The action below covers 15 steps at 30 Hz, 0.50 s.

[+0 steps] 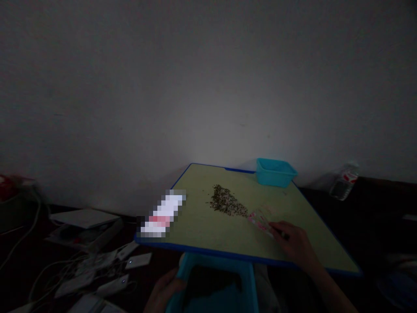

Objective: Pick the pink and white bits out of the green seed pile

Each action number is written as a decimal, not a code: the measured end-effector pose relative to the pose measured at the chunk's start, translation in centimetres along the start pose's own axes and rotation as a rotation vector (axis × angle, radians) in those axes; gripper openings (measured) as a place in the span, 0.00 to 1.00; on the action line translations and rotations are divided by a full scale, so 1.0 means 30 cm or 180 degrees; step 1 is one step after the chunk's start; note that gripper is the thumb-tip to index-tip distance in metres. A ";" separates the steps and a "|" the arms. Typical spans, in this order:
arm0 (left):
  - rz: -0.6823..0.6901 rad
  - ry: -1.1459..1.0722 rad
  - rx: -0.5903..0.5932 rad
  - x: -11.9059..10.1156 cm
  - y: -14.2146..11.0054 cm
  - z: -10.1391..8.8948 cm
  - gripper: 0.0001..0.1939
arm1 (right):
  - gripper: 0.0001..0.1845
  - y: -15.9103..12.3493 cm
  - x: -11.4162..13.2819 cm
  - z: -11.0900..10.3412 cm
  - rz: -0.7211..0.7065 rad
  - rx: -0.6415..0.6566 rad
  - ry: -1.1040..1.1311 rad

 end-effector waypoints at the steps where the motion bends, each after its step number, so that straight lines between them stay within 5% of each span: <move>1: 0.0026 -0.0023 0.0007 0.001 0.002 -0.002 0.06 | 0.15 0.002 0.002 0.001 -0.0009 0.0003 0.0020; 15: -0.0017 -0.0144 -0.0137 -0.008 0.004 0.012 0.07 | 0.15 0.013 -0.009 0.020 -0.0055 0.0074 0.0037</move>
Point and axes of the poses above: each hand's wrist, its own y-axis towards the middle knuckle, its own z-axis out of the palm, x = y × z, the point moved 1 cm from there along y, towards the middle knuckle, and after that the axes turned 3 degrees about -z, right-handed, at the moved point
